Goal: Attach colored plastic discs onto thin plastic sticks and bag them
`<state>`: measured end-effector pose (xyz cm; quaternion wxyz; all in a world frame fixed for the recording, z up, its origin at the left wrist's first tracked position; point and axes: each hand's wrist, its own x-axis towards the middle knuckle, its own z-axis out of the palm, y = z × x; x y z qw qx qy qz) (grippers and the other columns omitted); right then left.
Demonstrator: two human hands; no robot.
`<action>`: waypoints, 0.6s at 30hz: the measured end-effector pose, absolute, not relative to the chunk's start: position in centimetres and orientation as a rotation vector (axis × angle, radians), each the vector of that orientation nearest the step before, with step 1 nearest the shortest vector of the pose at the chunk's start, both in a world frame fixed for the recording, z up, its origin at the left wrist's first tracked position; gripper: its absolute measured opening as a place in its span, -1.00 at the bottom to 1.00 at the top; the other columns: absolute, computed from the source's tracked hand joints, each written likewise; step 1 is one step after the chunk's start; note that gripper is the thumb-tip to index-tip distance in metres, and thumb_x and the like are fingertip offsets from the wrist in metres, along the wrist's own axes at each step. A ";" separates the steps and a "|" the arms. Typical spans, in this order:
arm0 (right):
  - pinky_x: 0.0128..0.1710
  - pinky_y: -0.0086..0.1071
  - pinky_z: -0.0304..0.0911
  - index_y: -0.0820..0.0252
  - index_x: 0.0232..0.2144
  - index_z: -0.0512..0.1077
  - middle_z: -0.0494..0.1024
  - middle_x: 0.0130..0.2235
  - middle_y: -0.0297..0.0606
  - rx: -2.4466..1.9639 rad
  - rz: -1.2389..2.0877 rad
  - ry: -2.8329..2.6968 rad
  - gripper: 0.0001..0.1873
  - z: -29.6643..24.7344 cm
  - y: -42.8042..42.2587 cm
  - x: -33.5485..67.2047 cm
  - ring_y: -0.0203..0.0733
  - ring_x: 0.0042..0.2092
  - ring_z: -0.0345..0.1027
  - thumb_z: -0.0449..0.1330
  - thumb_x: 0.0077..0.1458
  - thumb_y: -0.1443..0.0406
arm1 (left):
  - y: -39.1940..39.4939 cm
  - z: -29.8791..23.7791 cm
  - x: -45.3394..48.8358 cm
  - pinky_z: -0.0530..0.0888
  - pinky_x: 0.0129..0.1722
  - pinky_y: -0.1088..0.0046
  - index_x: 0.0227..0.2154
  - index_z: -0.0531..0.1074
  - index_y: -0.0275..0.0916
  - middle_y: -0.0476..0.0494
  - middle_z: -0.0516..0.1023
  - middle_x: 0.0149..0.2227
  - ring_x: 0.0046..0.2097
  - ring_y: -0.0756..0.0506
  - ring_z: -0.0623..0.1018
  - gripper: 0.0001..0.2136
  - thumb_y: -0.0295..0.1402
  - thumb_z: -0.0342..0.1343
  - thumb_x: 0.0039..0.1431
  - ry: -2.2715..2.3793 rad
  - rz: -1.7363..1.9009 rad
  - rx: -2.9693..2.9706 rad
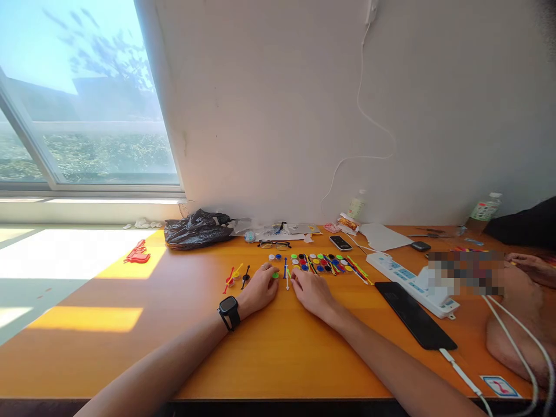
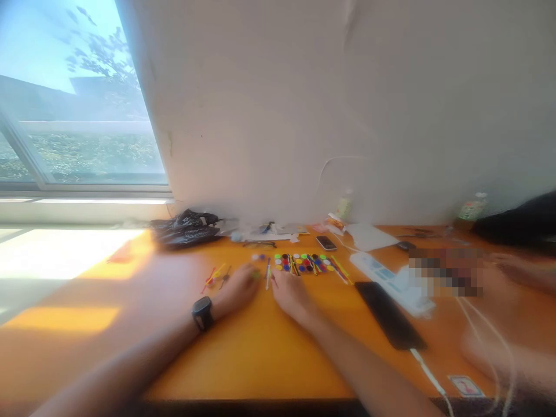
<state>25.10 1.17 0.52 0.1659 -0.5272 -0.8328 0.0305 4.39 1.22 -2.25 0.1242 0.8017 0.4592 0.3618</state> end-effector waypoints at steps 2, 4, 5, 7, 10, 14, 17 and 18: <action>-0.29 -0.34 0.03 0.13 -0.15 0.43 0.62 -0.19 -0.22 -1.461 0.096 -2.356 -0.81 0.7 0.9 24.9 -0.15 -0.21 0.48 0.01 0.42 0.33 | 1.3 -2.3 4.3 0.45 -0.15 0.37 -0.25 0.48 -0.27 -0.18 0.49 -0.18 -0.21 -0.09 0.51 -0.89 -0.51 0.06 0.32 1.351 1.057 2.311; -0.25 -0.35 0.07 0.14 -0.15 0.42 0.60 -0.11 -0.19 -1.421 0.090 -2.331 -0.79 0.9 0.7 24.7 -0.15 -0.16 0.47 -0.02 0.44 0.34 | 1.2 -2.3 4.4 0.43 -0.21 0.40 -0.24 0.48 -0.26 -0.17 0.49 -0.17 -0.25 -0.06 0.50 -0.93 -0.47 0.10 0.31 1.344 1.083 2.292; -0.22 -0.35 0.09 0.14 -0.14 0.42 0.58 -0.06 -0.17 -1.405 0.082 -2.318 -0.78 1.0 0.6 24.6 -0.15 -0.13 0.47 -0.03 0.44 0.34 | 1.2 -2.2 4.4 0.43 -0.22 0.41 -0.23 0.48 -0.26 -0.17 0.50 -0.16 -0.26 -0.06 0.50 -0.94 -0.45 0.11 0.31 1.333 1.105 2.284; -0.18 -0.35 0.12 0.14 -0.13 0.41 0.57 -0.01 -0.15 -1.385 0.073 -2.294 -0.77 1.3 0.5 24.4 -0.12 -0.07 0.46 -0.05 0.45 0.34 | 1.1 -2.1 4.5 0.42 -0.25 0.42 -0.24 0.48 -0.25 -0.16 0.50 -0.15 -0.28 -0.05 0.49 -0.95 -0.42 0.13 0.31 1.303 1.149 2.272; -0.19 -0.34 0.13 0.14 -0.13 0.37 0.58 -0.10 -0.16 -1.387 0.099 -2.267 -0.79 1.5 0.5 24.3 -0.10 -0.10 0.47 -0.07 0.46 0.34 | 0.9 -1.7 4.6 0.41 -0.28 0.44 -0.25 0.50 -0.25 -0.15 0.52 -0.17 -0.28 -0.03 0.49 -0.96 -0.41 0.18 0.27 1.271 1.156 2.247; -0.23 -0.34 0.15 0.14 -0.16 0.32 0.57 -0.22 -0.20 -1.332 0.200 -2.227 -0.82 1.2 0.6 24.3 -0.10 -0.21 0.46 -0.08 0.43 0.35 | 0.7 -1.2 4.3 0.35 -0.35 0.50 -0.22 0.56 -0.24 -0.04 0.56 -0.33 -0.34 -0.01 0.47 -0.92 -0.40 0.22 0.24 1.211 0.966 2.193; -0.21 -0.35 0.20 0.12 -0.21 0.30 0.55 -0.25 -0.24 -1.212 0.304 -2.189 -0.88 0.9 0.7 24.3 -0.12 -0.23 0.45 -0.02 0.35 0.37 | 0.6 -0.7 4.1 0.34 -0.36 0.51 -0.20 0.60 -0.25 -0.01 0.57 -0.41 -0.35 -0.02 0.47 -0.81 -0.25 0.29 0.23 1.146 0.865 2.097; -0.20 -0.35 0.23 0.11 -0.22 0.30 0.54 -0.25 -0.25 -1.174 0.334 -2.174 -0.89 0.8 0.7 24.3 -0.13 -0.23 0.45 0.00 0.33 0.37 | 0.5 -0.6 4.1 0.35 -0.36 0.51 -0.19 0.61 -0.26 -0.01 0.57 -0.42 -0.34 -0.03 0.48 -0.77 -0.20 0.30 0.22 1.124 0.854 2.059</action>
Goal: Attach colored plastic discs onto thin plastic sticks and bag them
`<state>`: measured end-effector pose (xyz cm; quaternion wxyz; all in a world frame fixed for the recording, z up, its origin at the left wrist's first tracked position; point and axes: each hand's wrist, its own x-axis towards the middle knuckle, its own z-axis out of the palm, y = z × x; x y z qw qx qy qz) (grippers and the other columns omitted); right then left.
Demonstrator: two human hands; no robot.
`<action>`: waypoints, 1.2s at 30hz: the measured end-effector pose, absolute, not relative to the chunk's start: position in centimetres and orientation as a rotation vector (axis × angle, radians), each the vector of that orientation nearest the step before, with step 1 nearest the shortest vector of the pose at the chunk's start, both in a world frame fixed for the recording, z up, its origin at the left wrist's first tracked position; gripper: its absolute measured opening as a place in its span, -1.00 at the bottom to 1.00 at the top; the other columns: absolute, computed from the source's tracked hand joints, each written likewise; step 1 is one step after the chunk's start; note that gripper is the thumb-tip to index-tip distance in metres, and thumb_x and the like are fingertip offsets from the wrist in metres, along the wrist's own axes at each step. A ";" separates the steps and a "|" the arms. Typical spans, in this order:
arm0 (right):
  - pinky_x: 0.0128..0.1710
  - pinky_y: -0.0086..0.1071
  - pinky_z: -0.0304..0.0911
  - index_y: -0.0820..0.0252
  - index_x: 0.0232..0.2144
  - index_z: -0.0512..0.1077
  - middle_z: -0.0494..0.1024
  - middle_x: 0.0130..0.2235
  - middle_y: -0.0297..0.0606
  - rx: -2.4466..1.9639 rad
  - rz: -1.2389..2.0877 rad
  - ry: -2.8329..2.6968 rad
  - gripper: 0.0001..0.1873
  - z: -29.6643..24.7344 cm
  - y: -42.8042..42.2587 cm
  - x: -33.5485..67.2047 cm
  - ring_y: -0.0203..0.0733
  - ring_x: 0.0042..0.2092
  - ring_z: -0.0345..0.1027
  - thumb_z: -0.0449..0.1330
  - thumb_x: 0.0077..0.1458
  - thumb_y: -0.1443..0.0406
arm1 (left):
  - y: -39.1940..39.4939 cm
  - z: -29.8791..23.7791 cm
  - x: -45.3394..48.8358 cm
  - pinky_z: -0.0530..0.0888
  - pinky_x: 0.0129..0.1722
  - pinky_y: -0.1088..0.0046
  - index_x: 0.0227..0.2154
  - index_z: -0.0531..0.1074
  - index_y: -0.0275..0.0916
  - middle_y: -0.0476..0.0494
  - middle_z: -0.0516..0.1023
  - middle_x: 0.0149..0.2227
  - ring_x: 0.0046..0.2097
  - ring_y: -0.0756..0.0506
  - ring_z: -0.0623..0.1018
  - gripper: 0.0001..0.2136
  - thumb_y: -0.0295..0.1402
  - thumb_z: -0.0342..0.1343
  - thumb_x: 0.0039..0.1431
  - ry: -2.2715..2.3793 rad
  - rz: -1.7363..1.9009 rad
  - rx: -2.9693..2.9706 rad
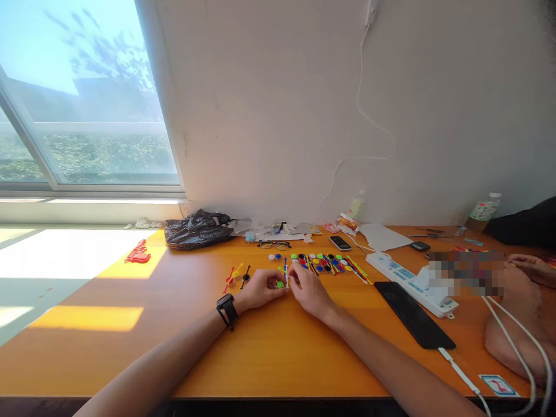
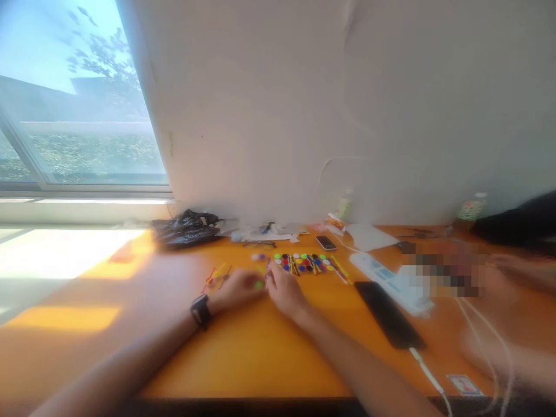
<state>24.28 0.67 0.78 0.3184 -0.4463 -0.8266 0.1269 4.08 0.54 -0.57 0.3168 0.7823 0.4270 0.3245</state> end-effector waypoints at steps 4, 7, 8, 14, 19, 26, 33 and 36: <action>-0.14 -0.34 0.32 0.09 -0.14 0.34 0.56 -0.21 -0.25 -1.089 0.432 -2.100 -0.88 0.6 0.5 24.2 -0.13 -0.18 0.48 0.06 0.29 0.36 | 0.0 0.1 4.3 0.39 -0.33 0.50 -0.21 0.64 -0.32 -0.08 0.59 -0.42 -0.33 -0.06 0.51 -0.66 -0.09 0.35 0.17 0.999 0.824 1.943; -0.10 -0.33 0.36 0.09 -0.04 0.37 0.58 -0.17 -0.24 -1.035 0.484 -2.049 -0.79 0.6 0.5 24.1 -0.13 -0.15 0.50 0.11 0.28 0.35 | -0.4 0.5 4.5 0.41 -0.31 0.49 -0.24 0.65 -0.35 -0.11 0.60 -0.39 -0.33 -0.06 0.51 -0.65 -0.11 0.36 0.15 0.899 0.797 1.896; -0.10 -0.33 0.37 0.09 -0.04 0.38 0.59 -0.16 -0.23 -1.012 0.491 -2.038 -0.79 0.6 0.5 24.1 -0.14 -0.14 0.50 0.12 0.28 0.34 | -0.5 0.6 4.6 0.41 -0.31 0.49 -0.24 0.64 -0.36 -0.12 0.60 -0.39 -0.33 -0.05 0.51 -0.67 -0.13 0.37 0.14 0.878 0.789 1.886; -0.05 -0.26 0.38 0.10 -0.21 0.47 0.58 -0.25 -0.24 -0.971 0.435 -2.046 -0.89 0.6 0.5 24.1 -0.12 -0.21 0.48 0.14 0.31 0.27 | -0.8 1.8 4.5 0.39 -0.32 0.50 -0.36 0.60 -0.34 -0.07 0.58 -0.39 -0.35 -0.02 0.46 -0.82 -0.33 0.38 0.05 0.859 0.741 1.855; -0.06 -0.26 0.38 0.11 -0.26 0.50 0.57 -0.27 -0.23 -0.948 0.421 -2.032 -0.86 1.0 0.2 24.2 -0.11 -0.22 0.46 0.18 0.32 0.21 | -1.0 2.3 4.6 0.41 -0.31 0.49 -0.37 0.58 -0.33 -0.07 0.58 -0.39 -0.33 -0.03 0.47 -0.82 -0.35 0.40 -0.01 0.860 0.737 1.802; -0.10 -0.30 0.34 0.10 -0.22 0.56 0.63 -0.22 -0.23 -0.772 0.459 -2.082 -0.86 1.2 -0.4 24.0 -0.13 -0.17 0.48 0.20 0.35 0.26 | -1.4 3.4 4.7 0.37 -0.38 0.48 -0.52 0.45 -0.29 -0.03 0.49 -0.50 -0.40 -0.02 0.41 -0.76 -0.26 0.36 0.03 0.996 0.759 1.639; -0.15 -0.30 0.35 0.10 -0.21 0.56 0.62 -0.22 -0.24 -0.716 0.488 -2.069 -0.84 0.2 0.5 23.9 -0.14 -0.19 0.48 0.19 0.28 0.40 | -2.1 4.7 5.0 0.41 -0.26 0.44 -0.37 0.55 -0.34 -0.11 0.57 -0.37 -0.28 -0.10 0.49 -0.85 -0.32 0.27 0.12 1.063 0.766 1.662; -0.11 -0.27 0.35 0.11 -0.19 0.54 0.62 -0.20 -0.23 -0.729 0.502 -2.079 -0.81 0.2 0.5 24.0 -0.12 -0.16 0.48 0.16 0.27 0.42 | -2.2 4.7 4.9 0.42 -0.21 0.41 -0.33 0.58 -0.34 -0.11 0.58 -0.37 -0.26 -0.11 0.51 -0.81 -0.28 0.27 0.16 1.035 0.766 1.664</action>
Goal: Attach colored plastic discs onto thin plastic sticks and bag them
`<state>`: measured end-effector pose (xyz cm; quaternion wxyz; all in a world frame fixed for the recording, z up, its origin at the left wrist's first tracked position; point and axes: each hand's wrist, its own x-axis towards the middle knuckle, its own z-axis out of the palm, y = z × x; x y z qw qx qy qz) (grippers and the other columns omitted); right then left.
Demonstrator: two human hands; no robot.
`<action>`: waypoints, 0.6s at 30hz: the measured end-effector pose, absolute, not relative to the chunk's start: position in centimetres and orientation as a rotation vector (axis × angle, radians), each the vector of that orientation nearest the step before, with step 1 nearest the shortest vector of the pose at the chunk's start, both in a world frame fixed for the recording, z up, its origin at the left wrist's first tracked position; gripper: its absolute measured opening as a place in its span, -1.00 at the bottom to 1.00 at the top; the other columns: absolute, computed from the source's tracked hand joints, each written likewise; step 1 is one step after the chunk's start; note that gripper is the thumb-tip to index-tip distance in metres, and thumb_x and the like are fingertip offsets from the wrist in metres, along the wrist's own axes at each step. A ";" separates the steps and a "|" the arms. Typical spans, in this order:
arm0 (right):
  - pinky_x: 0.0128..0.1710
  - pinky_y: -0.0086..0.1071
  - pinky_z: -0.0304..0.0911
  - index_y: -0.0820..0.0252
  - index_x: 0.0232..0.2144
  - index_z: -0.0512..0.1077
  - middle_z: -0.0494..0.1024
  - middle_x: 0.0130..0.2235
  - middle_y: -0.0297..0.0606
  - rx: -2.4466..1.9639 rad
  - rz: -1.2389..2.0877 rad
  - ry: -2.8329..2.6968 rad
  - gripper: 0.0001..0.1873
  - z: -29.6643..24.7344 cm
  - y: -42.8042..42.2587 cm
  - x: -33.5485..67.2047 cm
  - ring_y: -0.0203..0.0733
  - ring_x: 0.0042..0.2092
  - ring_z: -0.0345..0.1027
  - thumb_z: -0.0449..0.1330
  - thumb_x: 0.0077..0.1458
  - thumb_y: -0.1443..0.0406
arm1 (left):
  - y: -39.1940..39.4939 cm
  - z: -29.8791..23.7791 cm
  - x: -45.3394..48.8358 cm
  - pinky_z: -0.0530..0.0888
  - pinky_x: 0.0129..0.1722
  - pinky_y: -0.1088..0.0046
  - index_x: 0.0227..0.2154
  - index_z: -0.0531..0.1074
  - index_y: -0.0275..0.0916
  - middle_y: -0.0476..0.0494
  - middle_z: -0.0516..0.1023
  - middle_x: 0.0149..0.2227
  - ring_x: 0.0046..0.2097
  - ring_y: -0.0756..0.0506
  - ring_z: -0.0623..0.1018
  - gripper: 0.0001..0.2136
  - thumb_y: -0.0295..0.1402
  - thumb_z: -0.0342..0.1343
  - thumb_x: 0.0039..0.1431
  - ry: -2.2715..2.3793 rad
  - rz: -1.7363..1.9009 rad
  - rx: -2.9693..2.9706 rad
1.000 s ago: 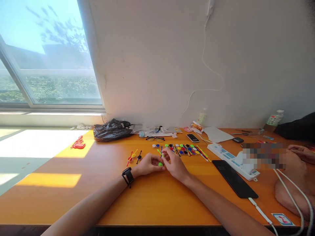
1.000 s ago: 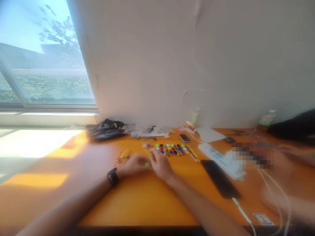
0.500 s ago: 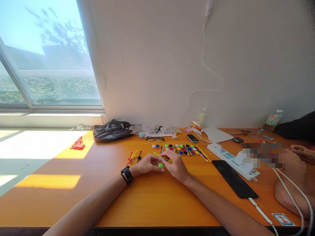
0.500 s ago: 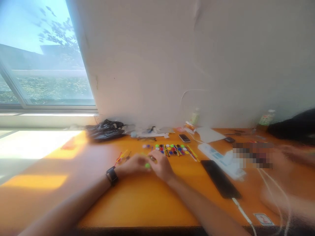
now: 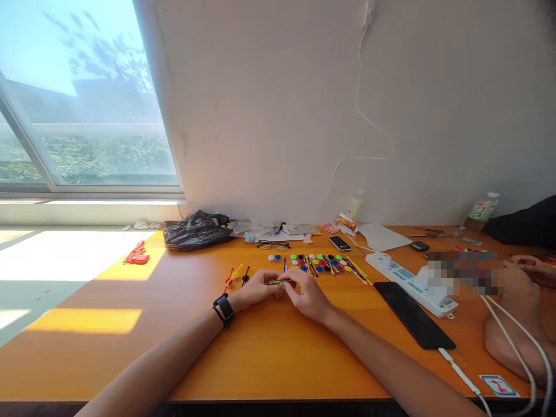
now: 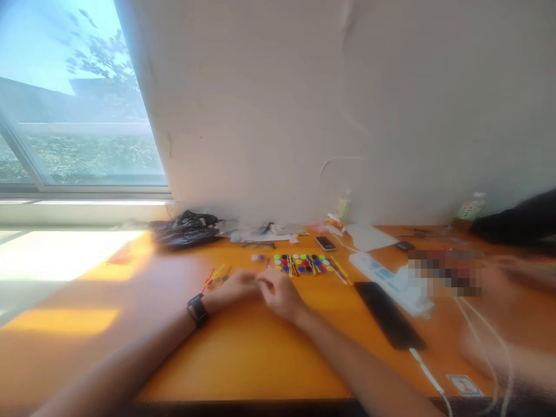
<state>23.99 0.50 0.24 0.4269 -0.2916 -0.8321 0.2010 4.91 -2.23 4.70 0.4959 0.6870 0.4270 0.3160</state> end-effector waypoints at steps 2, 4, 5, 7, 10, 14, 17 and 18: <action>-0.14 -0.28 0.34 0.12 -0.20 0.52 0.60 -0.21 -0.24 -0.757 0.526 -2.075 -0.84 0.3 0.4 24.0 -0.13 -0.18 0.47 0.15 0.26 0.42 | -2.3 4.7 4.9 0.43 -0.19 0.40 -0.29 0.60 -0.33 -0.12 0.59 -0.35 -0.26 -0.11 0.51 -0.79 -0.25 0.28 0.17 1.016 0.770 1.657; -0.18 -0.30 0.31 0.13 -0.24 0.49 0.58 -0.24 -0.25 -0.785 0.537 -2.081 -0.86 0.3 0.4 24.1 -0.15 -0.22 0.44 0.15 0.25 0.42 | -2.3 4.5 4.8 0.43 -0.19 0.40 -0.30 0.61 -0.34 -0.13 0.60 -0.33 -0.26 -0.12 0.52 -0.77 -0.22 0.29 0.17 1.010 0.776 1.646; -0.21 -0.31 0.29 0.13 -0.26 0.48 0.55 -0.27 -0.27 -0.798 0.531 -2.091 -0.87 0.3 0.4 24.1 -0.16 -0.24 0.42 0.14 0.25 0.42 | -2.2 4.5 4.8 0.43 -0.18 0.39 -0.31 0.61 -0.34 -0.13 0.61 -0.33 -0.26 -0.12 0.52 -0.75 -0.21 0.30 0.17 1.009 0.777 1.640; -0.24 -0.32 0.24 0.13 -0.28 0.46 0.51 -0.30 -0.28 -0.820 0.511 -2.116 -0.86 0.4 0.3 24.1 -0.17 -0.27 0.37 0.12 0.24 0.42 | -2.1 4.2 4.8 0.44 -0.17 0.39 -0.33 0.60 -0.35 -0.14 0.61 -0.33 -0.26 -0.12 0.53 -0.73 -0.18 0.32 0.16 0.995 0.774 1.635; -0.26 -0.33 0.18 0.13 -0.30 0.43 0.48 -0.31 -0.29 -0.849 0.507 -2.130 -0.85 0.5 0.3 24.1 -0.17 -0.28 0.34 0.08 0.25 0.42 | -1.9 3.7 4.7 0.46 -0.14 0.37 -0.27 0.62 -0.36 -0.18 0.64 -0.28 -0.24 -0.12 0.55 -0.66 -0.11 0.33 0.17 0.956 0.771 1.638; -0.25 -0.32 0.17 0.12 -0.28 0.36 0.46 -0.32 -0.30 -0.905 0.528 -2.109 -0.88 0.4 0.5 24.2 -0.16 -0.28 0.32 0.06 0.24 0.42 | -1.5 2.9 4.6 0.49 -0.13 0.35 -0.21 0.63 -0.38 -0.23 0.65 -0.27 -0.25 -0.13 0.57 -0.56 0.00 0.30 0.22 0.947 0.785 1.635; -0.26 -0.32 0.14 0.12 -0.29 0.32 0.45 -0.33 -0.31 -0.928 0.532 -2.116 -0.90 0.3 0.5 24.2 -0.16 -0.29 0.30 0.07 0.22 0.42 | -1.3 2.6 4.5 0.50 -0.15 0.35 -0.27 0.63 -0.38 -0.23 0.65 -0.30 -0.25 -0.13 0.57 -0.56 0.01 0.32 0.20 0.938 0.792 1.637; -0.27 -0.33 0.14 0.12 -0.30 0.32 0.44 -0.33 -0.31 -0.927 0.535 -2.119 -0.90 0.3 0.5 24.3 -0.17 -0.30 0.29 0.07 0.22 0.42 | -1.3 2.6 4.5 0.50 -0.14 0.35 -0.28 0.64 -0.38 -0.23 0.65 -0.30 -0.25 -0.13 0.58 -0.56 0.01 0.33 0.18 0.934 0.789 1.635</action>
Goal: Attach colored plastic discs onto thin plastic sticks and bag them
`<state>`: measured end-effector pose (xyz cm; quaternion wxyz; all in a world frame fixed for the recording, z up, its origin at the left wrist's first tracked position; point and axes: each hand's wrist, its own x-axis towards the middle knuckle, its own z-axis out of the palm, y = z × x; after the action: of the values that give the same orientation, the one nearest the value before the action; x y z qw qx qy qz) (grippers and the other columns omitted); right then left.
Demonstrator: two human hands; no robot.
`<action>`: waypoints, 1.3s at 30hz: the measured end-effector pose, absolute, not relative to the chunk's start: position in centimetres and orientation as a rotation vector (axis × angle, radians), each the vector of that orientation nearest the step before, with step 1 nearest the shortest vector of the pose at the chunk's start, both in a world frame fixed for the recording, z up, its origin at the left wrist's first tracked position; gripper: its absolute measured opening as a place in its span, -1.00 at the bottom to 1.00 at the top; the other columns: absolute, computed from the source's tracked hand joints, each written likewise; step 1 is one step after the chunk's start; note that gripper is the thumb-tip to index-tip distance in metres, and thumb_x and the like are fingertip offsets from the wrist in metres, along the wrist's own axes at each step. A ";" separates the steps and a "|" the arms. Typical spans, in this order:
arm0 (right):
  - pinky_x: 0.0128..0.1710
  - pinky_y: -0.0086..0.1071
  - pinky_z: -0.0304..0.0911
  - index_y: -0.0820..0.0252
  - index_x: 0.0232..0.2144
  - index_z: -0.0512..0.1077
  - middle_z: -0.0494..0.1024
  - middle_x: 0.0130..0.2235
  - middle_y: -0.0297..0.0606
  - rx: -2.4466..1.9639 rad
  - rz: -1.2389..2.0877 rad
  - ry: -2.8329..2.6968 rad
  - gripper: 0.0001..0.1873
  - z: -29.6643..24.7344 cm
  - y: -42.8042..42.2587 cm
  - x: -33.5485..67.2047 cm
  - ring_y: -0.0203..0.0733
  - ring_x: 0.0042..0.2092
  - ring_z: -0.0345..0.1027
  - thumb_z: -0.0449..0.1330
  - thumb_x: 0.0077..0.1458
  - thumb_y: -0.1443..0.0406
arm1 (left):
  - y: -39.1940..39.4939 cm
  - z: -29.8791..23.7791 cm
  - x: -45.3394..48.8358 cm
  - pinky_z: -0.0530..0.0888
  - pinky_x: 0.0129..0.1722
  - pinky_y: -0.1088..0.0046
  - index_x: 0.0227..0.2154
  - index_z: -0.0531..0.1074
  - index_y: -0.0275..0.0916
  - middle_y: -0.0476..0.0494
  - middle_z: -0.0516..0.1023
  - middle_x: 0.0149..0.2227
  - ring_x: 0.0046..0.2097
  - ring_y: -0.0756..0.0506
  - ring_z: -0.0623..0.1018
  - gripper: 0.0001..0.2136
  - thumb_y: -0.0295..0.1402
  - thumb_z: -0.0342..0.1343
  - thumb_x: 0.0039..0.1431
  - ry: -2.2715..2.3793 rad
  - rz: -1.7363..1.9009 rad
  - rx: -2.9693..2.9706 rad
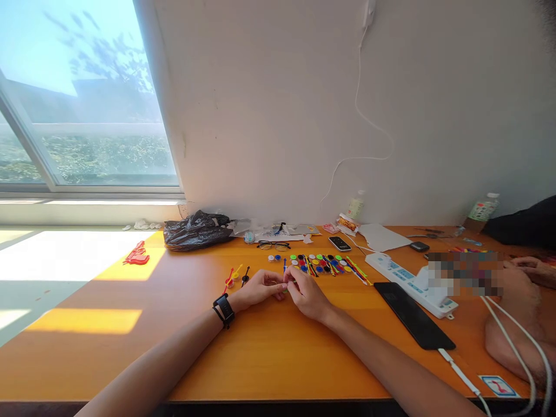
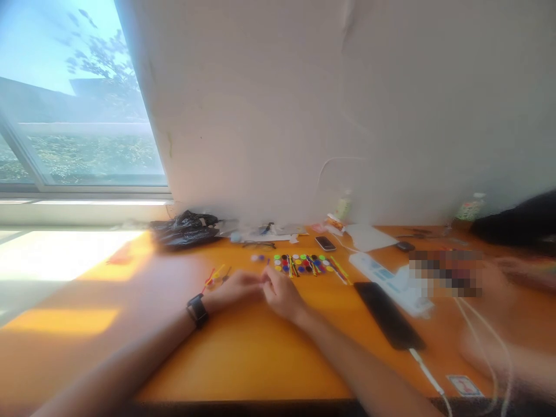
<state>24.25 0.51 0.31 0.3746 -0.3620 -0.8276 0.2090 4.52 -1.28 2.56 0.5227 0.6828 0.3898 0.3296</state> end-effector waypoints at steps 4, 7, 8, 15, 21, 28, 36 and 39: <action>-0.28 -0.33 0.13 0.11 -0.29 0.30 0.43 -0.33 -0.33 -0.903 0.552 -2.126 -0.90 0.5 0.4 24.2 -0.18 -0.30 0.28 0.06 0.22 0.42 | -1.2 2.5 4.4 0.50 -0.10 0.34 -0.26 0.65 -0.36 -0.25 0.67 -0.23 -0.23 -0.14 0.59 -0.56 0.02 0.36 0.14 0.914 0.802 1.599; -0.26 -0.33 0.13 0.11 -0.28 0.30 0.44 -0.32 -0.32 -0.889 0.549 -2.134 -0.89 0.5 0.3 24.2 -0.17 -0.29 0.29 0.06 0.22 0.42 | -1.2 2.5 4.4 0.49 -0.10 0.33 -0.26 0.65 -0.35 -0.24 0.67 -0.24 -0.23 -0.14 0.59 -0.56 0.02 0.37 0.13 0.902 0.801 1.595; -0.26 -0.32 0.14 0.11 -0.28 0.30 0.44 -0.32 -0.32 -0.886 0.541 -2.137 -0.89 0.5 0.2 24.2 -0.17 -0.29 0.29 0.06 0.23 0.42 | -1.1 2.5 4.3 0.49 -0.10 0.33 -0.25 0.65 -0.35 -0.23 0.67 -0.25 -0.23 -0.14 0.59 -0.56 0.02 0.37 0.14 0.904 0.795 1.599; -0.23 -0.31 0.16 0.11 -0.25 0.31 0.46 -0.28 -0.29 -0.898 0.511 -2.166 -0.90 0.5 0.2 24.3 -0.15 -0.26 0.32 0.05 0.24 0.41 | -1.0 2.7 4.3 0.48 -0.08 0.31 -0.22 0.63 -0.35 -0.24 0.66 -0.24 -0.19 -0.16 0.58 -0.54 0.05 0.33 0.17 0.881 0.774 1.657; -0.21 -0.30 0.20 0.10 -0.23 0.30 0.48 -0.26 -0.27 -0.912 0.504 -2.162 -0.89 0.5 0.3 24.2 -0.13 -0.24 0.35 0.08 0.22 0.41 | -1.2 2.7 4.4 0.47 -0.06 0.29 -0.17 0.63 -0.31 -0.24 0.67 -0.20 -0.18 -0.17 0.58 -0.52 0.08 0.30 0.20 0.849 0.769 1.673; -0.22 -0.32 0.21 0.10 -0.23 0.32 0.50 -0.25 -0.27 -0.904 0.509 -2.162 -0.87 0.6 0.2 24.3 -0.14 -0.24 0.36 0.09 0.21 0.42 | -1.3 2.8 4.5 0.46 -0.10 0.31 -0.17 0.62 -0.35 -0.26 0.66 -0.22 -0.20 -0.16 0.57 -0.50 0.08 0.29 0.21 0.844 0.767 1.688; -0.21 -0.32 0.22 0.10 -0.23 0.33 0.50 -0.25 -0.28 -0.925 0.489 -2.156 -0.89 0.5 0.4 24.4 -0.14 -0.23 0.37 0.10 0.22 0.41 | -1.7 3.3 4.6 0.44 -0.14 0.35 -0.16 0.63 -0.33 -0.23 0.66 -0.21 -0.21 -0.14 0.56 -0.53 0.06 0.27 0.23 0.849 0.773 1.672; -0.19 -0.31 0.24 0.10 -0.22 0.35 0.51 -0.22 -0.25 -0.957 0.445 -2.133 -0.92 0.5 0.4 24.3 -0.13 -0.21 0.38 0.10 0.25 0.38 | -1.5 3.0 4.6 0.45 -0.17 0.37 -0.21 0.65 -0.27 -0.18 0.67 -0.23 -0.25 -0.14 0.56 -0.57 0.06 0.30 0.20 0.890 0.826 1.604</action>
<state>24.34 0.45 0.49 0.3720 -0.3733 -0.8319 0.1736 4.57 -1.54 2.96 0.5354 0.6735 0.3736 0.3467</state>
